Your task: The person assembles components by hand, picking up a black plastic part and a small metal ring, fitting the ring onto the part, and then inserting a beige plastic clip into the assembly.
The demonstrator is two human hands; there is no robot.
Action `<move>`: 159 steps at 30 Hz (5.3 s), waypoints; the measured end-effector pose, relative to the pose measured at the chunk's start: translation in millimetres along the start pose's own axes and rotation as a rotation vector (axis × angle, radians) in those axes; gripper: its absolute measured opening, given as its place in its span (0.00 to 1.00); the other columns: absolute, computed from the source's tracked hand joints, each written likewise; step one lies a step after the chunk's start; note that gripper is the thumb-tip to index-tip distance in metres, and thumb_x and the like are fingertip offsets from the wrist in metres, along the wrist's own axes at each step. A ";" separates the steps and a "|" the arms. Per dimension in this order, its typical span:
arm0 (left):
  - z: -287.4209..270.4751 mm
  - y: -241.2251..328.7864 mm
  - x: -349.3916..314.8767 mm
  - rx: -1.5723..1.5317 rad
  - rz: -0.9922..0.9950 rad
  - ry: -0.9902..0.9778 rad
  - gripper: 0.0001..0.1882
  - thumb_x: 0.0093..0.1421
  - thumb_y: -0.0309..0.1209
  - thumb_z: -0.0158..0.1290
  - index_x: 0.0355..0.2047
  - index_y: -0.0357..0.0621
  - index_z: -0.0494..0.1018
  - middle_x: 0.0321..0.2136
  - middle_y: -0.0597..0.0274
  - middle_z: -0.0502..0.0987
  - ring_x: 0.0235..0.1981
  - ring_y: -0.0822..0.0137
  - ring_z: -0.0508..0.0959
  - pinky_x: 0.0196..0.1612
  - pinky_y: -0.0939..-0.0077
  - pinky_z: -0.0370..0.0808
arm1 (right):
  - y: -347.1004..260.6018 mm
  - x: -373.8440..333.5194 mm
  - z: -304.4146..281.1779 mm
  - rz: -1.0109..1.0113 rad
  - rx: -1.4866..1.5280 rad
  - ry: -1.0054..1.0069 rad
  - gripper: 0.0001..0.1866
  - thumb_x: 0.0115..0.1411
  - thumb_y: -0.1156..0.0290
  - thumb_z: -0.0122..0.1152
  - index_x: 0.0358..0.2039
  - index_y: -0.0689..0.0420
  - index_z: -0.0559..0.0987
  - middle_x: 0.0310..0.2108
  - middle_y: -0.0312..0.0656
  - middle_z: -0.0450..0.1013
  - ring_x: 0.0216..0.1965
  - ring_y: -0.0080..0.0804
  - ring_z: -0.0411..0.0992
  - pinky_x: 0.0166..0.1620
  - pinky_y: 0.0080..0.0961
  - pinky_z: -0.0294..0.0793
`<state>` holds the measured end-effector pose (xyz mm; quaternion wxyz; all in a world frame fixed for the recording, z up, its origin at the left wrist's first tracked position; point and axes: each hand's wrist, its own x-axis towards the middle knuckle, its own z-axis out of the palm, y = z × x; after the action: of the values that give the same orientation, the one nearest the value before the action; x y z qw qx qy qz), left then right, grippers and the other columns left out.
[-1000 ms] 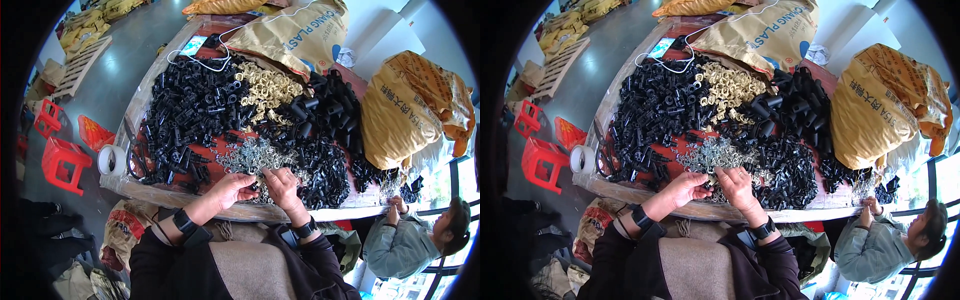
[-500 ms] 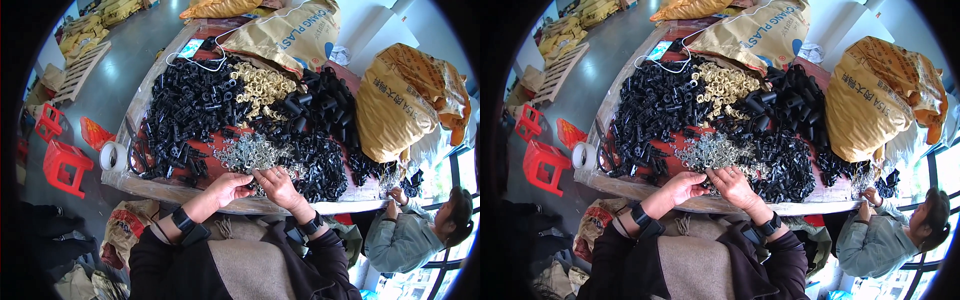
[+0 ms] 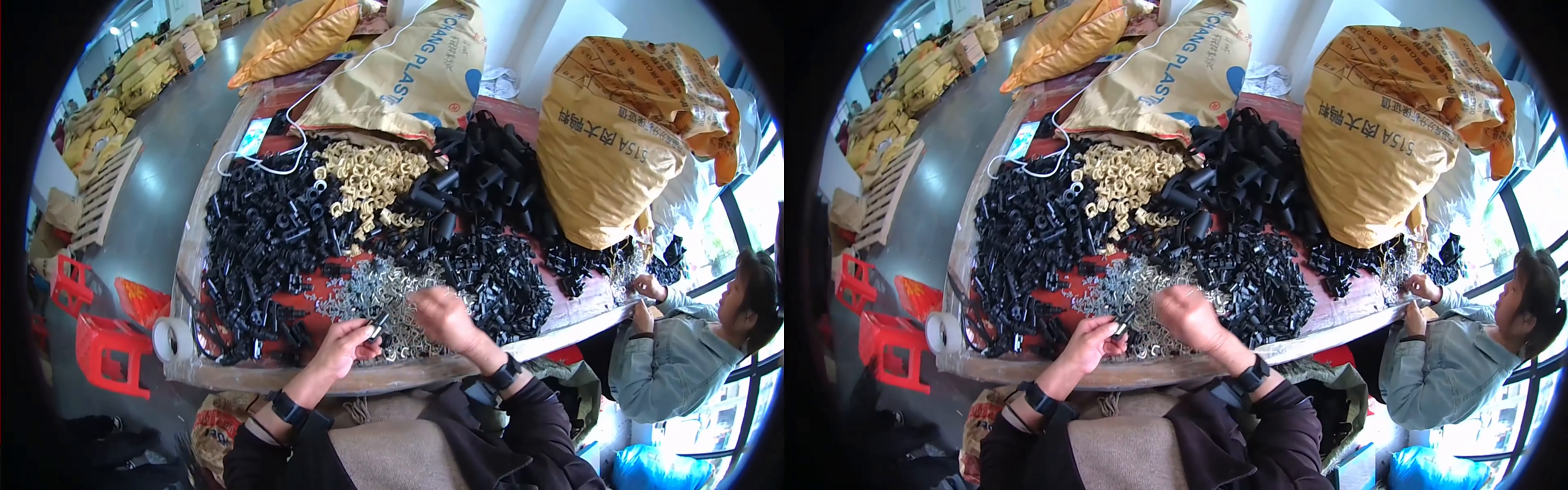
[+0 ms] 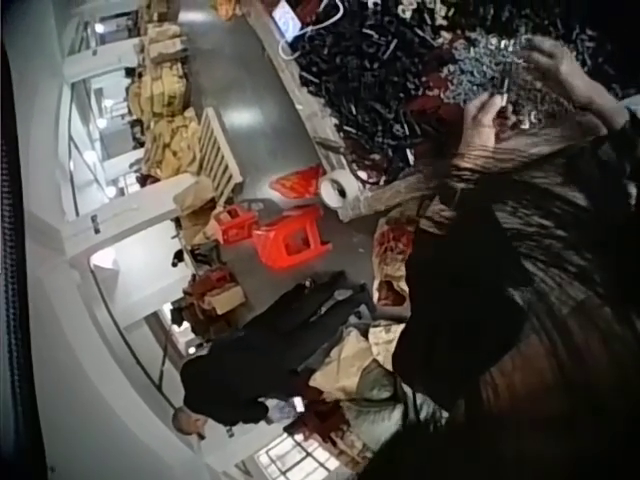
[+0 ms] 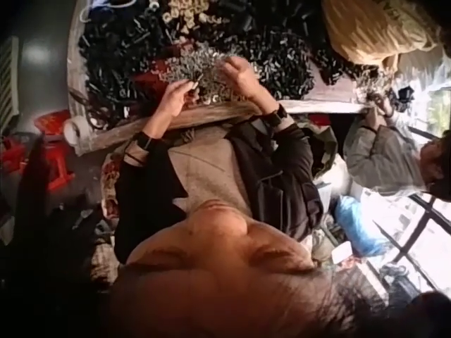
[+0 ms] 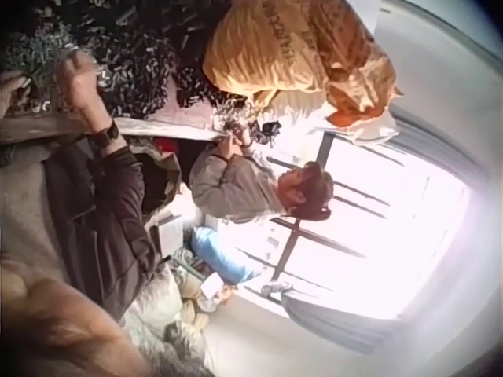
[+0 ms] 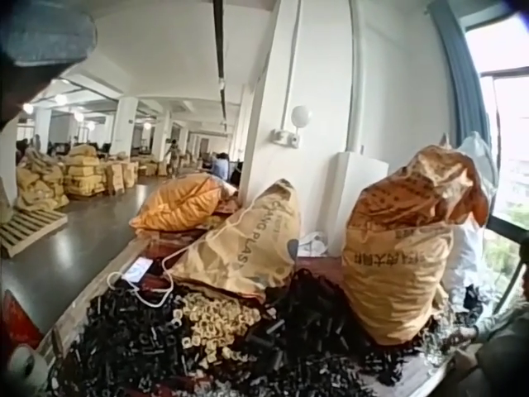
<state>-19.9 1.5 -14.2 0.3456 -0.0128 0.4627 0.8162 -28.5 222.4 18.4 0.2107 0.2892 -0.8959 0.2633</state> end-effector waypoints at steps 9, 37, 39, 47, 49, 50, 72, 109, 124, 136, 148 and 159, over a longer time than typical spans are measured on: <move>-8.4 7.8 7.5 0.036 0.059 -0.002 0.10 0.55 0.28 0.45 0.34 0.33 0.67 0.24 0.56 0.73 0.21 0.71 0.74 0.24 0.83 0.73 | 230.3 16.1 -32.9 0.717 -0.625 0.300 0.12 0.48 0.64 0.52 0.28 0.59 0.69 0.26 0.48 0.69 0.31 0.47 0.68 0.32 0.36 0.68; -6.1 -0.4 -23.2 -0.099 -0.003 0.002 0.13 0.55 0.25 0.45 0.40 0.34 0.64 0.33 0.58 0.72 0.27 0.73 0.73 0.34 0.80 0.73 | 105.1 -14.7 -112.4 0.558 1.323 1.034 0.18 0.50 0.65 0.53 0.40 0.60 0.67 0.28 0.36 0.68 0.24 0.22 0.66 0.26 0.17 0.65; -4.0 2.3 -24.8 -0.136 -0.017 0.019 0.12 0.55 0.25 0.45 0.40 0.34 0.65 0.32 0.58 0.72 0.26 0.73 0.73 0.33 0.80 0.73 | 89.8 -13.2 -96.0 0.645 1.551 0.949 0.20 0.51 0.61 0.51 0.41 0.59 0.67 0.28 0.37 0.68 0.24 0.22 0.65 0.24 0.15 0.63; 19.7 34.4 -20.6 0.060 0.078 0.038 0.13 0.53 0.26 0.49 0.40 0.38 0.67 0.23 0.68 0.70 0.20 0.80 0.70 0.23 0.87 0.70 | -26.4 16.4 7.2 0.645 1.008 -0.353 0.21 0.59 0.57 0.38 0.34 0.62 0.73 0.26 0.39 0.70 0.25 0.21 0.65 0.25 0.16 0.66; 17.8 36.8 -18.8 0.201 0.091 0.063 0.13 0.53 0.26 0.49 0.39 0.37 0.68 0.21 0.68 0.70 0.19 0.81 0.69 0.22 0.88 0.69 | -33.2 23.9 9.2 0.640 0.946 -0.434 0.23 0.60 0.56 0.37 0.34 0.63 0.73 0.26 0.39 0.70 0.27 0.20 0.66 0.27 0.16 0.67; 16.6 37.9 -18.1 0.372 0.151 0.073 0.12 0.52 0.26 0.49 0.38 0.36 0.68 0.20 0.69 0.70 0.18 0.82 0.68 0.21 0.88 0.68 | -32.6 26.7 11.4 0.529 0.884 -0.360 0.23 0.59 0.56 0.37 0.34 0.64 0.73 0.26 0.39 0.70 0.27 0.21 0.66 0.29 0.17 0.66; 5.0 37.3 -1.6 0.175 0.010 0.000 0.11 0.50 0.25 0.51 0.35 0.36 0.68 0.21 0.67 0.70 0.20 0.80 0.69 0.23 0.88 0.67 | 2.5 7.5 -27.1 0.411 0.551 -0.296 0.30 0.56 0.47 0.38 0.37 0.65 0.71 0.25 0.44 0.71 0.30 0.30 0.70 0.34 0.21 0.67; 26.1 17.9 -1.8 0.124 0.026 0.023 0.19 0.48 0.24 0.53 0.41 0.39 0.62 0.31 0.64 0.71 0.28 0.76 0.72 0.28 0.85 0.72 | -33.9 -6.0 17.9 0.105 0.985 -0.288 0.46 0.42 0.35 0.45 0.51 0.62 0.59 0.50 0.50 0.57 0.52 0.44 0.54 0.54 0.37 0.49; 37.0 10.9 4.5 0.127 0.081 -0.095 0.35 0.40 0.20 0.59 0.49 0.37 0.55 0.42 0.61 0.65 0.43 0.72 0.67 0.45 0.80 0.65 | -36.6 -10.9 25.2 0.229 1.034 0.001 0.43 0.42 0.35 0.45 0.44 0.65 0.66 0.39 0.48 0.66 0.43 0.39 0.63 0.48 0.32 0.59; 32.0 6.3 11.8 0.029 0.062 -0.102 0.36 0.40 0.17 0.58 0.49 0.35 0.54 0.40 0.60 0.65 0.40 0.70 0.68 0.40 0.79 0.70 | -36.4 -9.2 25.7 0.306 1.126 0.045 0.40 0.43 0.38 0.48 0.40 0.67 0.67 0.37 0.47 0.66 0.40 0.36 0.64 0.46 0.30 0.60; 51.5 1.2 -11.1 0.057 0.105 -0.113 0.32 0.38 0.20 0.59 0.46 0.37 0.60 0.43 0.62 0.66 0.45 0.70 0.66 0.48 0.76 0.64 | -55.9 -23.7 8.1 0.271 1.157 0.098 0.39 0.43 0.40 0.51 0.39 0.67 0.67 0.36 0.47 0.66 0.40 0.34 0.64 0.46 0.28 0.60; 52.5 5.8 -18.7 -0.001 0.032 -0.069 0.36 0.39 0.18 0.58 0.49 0.34 0.55 0.42 0.58 0.66 0.43 0.69 0.68 0.45 0.77 0.66 | -58.9 -25.1 17.6 0.281 1.196 0.192 0.34 0.43 0.43 0.52 0.35 0.65 0.70 0.32 0.44 0.67 0.34 0.31 0.66 0.40 0.25 0.64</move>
<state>6.7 29.4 26.5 0.3483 0.0223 0.4502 0.8219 23.3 181.2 12.1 0.0554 0.2115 -0.5998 0.7697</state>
